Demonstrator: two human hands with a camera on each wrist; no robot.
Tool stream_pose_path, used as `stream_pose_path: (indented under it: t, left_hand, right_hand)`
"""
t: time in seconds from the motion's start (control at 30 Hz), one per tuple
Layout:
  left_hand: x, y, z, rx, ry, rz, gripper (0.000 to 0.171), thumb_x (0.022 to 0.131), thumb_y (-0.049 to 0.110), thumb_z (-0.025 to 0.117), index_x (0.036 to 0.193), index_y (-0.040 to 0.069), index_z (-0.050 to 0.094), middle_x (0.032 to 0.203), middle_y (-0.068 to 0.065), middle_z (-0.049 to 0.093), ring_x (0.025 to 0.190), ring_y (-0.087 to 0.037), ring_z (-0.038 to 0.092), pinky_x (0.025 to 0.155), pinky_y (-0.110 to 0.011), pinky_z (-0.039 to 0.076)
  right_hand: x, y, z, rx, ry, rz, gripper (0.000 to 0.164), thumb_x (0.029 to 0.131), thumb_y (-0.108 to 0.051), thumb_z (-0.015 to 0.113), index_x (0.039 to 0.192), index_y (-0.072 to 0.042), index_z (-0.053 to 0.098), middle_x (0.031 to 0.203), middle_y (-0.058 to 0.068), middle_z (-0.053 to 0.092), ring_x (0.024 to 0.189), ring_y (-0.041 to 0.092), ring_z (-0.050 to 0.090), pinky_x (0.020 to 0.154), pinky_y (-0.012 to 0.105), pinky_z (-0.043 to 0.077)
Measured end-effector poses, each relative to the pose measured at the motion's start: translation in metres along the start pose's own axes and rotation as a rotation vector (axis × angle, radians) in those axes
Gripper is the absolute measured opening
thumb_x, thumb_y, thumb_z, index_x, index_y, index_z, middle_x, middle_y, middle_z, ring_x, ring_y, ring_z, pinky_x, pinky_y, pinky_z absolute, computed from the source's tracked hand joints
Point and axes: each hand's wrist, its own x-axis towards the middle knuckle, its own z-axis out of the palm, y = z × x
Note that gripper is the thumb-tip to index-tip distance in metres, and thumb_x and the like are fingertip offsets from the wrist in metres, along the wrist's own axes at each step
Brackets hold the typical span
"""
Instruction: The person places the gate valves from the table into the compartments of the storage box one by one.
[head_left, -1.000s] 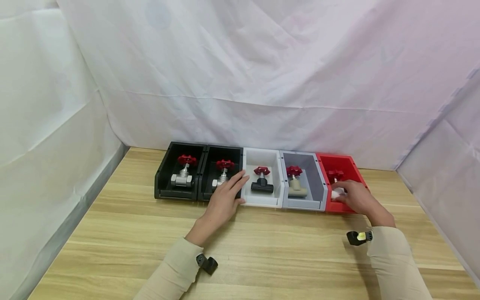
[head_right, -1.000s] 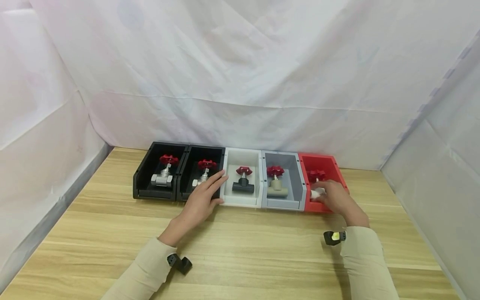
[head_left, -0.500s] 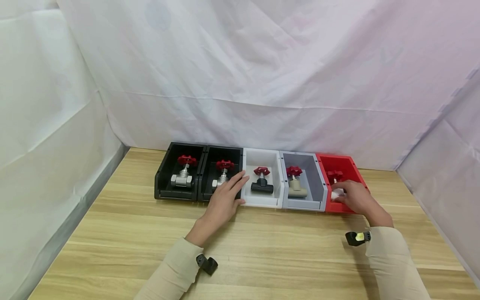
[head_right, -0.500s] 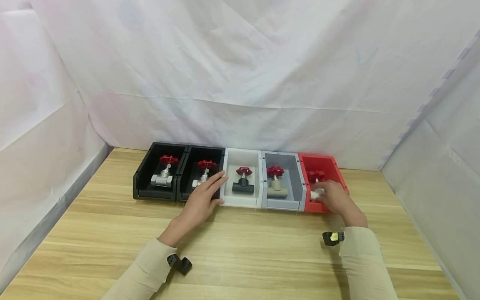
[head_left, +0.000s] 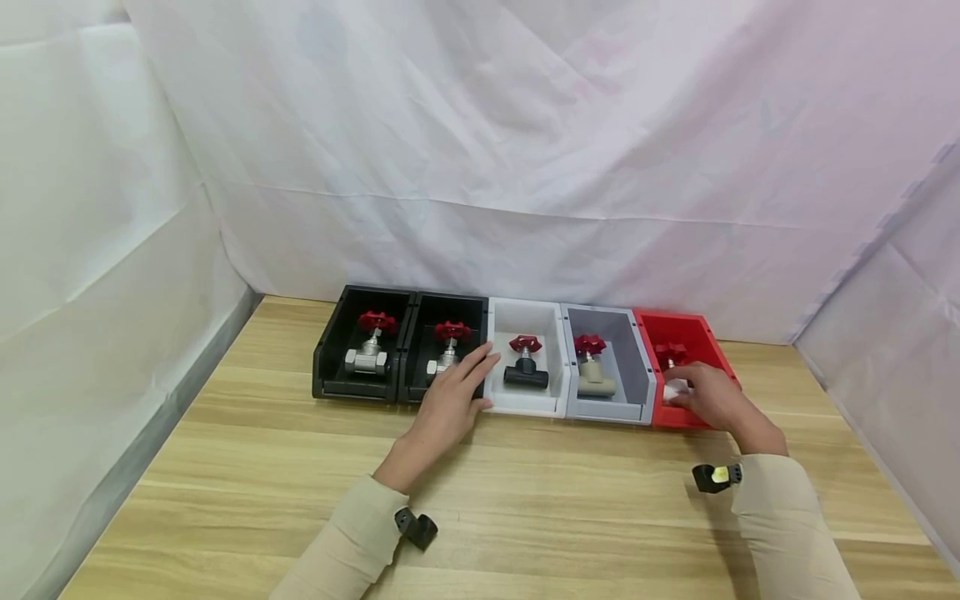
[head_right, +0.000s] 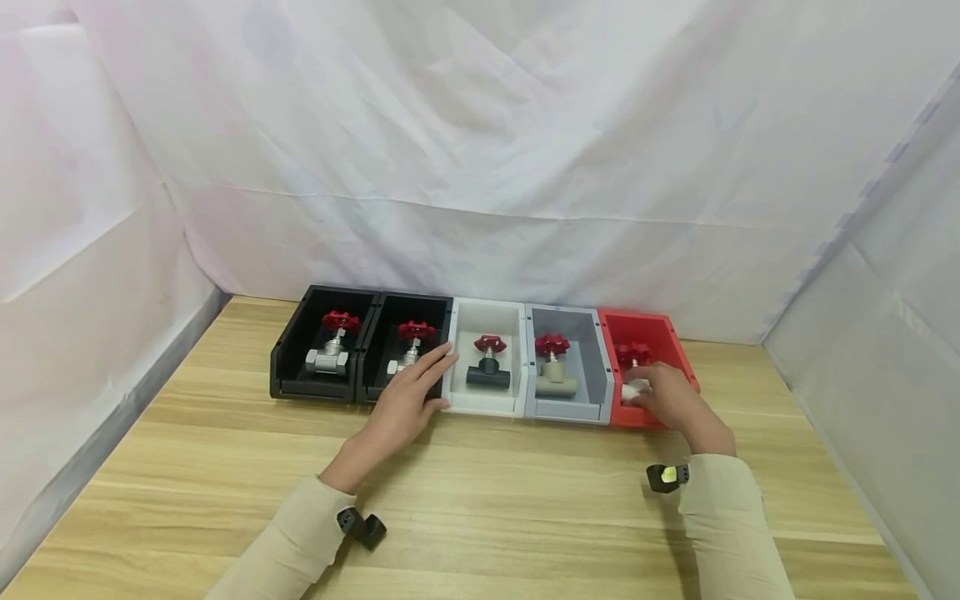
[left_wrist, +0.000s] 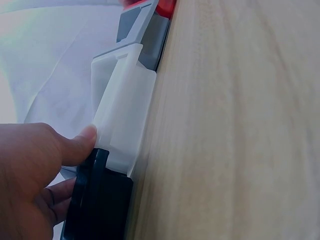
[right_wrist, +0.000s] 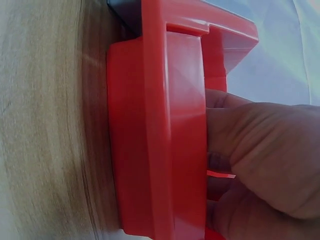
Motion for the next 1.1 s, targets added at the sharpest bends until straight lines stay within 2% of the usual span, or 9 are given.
stream_pose_path:
  t: [0.33,0.7,1.1]
  left_hand:
    - [0.000,-0.003,0.001,0.003,0.038,0.025,0.071,0.079,0.014,0.078,0.143,0.012,0.045,0.148,-0.006,0.038,0.113,-0.034,0.054,0.095,-0.048,0.041]
    - [0.001,-0.002,0.001,-0.002,0.033,0.025,0.072,0.079,0.014,0.078,0.143,0.013,0.045,0.149,-0.005,0.038,0.111,-0.034,0.055,0.096,-0.048,0.041]
    - [0.000,-0.004,-0.001,0.012,0.009,0.027,0.072,0.081,0.013,0.077,0.144,0.010,0.043,0.150,-0.008,0.036,0.114,-0.036,0.052,0.099,-0.050,0.038]
  right_hand:
    - [0.002,0.002,0.001,0.005,0.003,-0.031,0.038,0.078,-0.010,0.079,0.113,-0.002,0.068,0.109,0.021,0.060,0.102,0.040,0.051,0.081,0.055,0.049]
    - [0.000,0.001,0.000,0.004,0.007,-0.030,0.037,0.079,-0.009,0.077,0.114,-0.001,0.068,0.109,0.021,0.060,0.102,0.041,0.052,0.082,0.055,0.049]
    - [-0.012,-0.014,-0.003,-0.023,0.010,-0.059,0.042,0.087,-0.022,0.070,0.122,0.000,0.062,0.120,0.027,0.055,0.113,0.047,0.046,0.083,0.058,0.047]
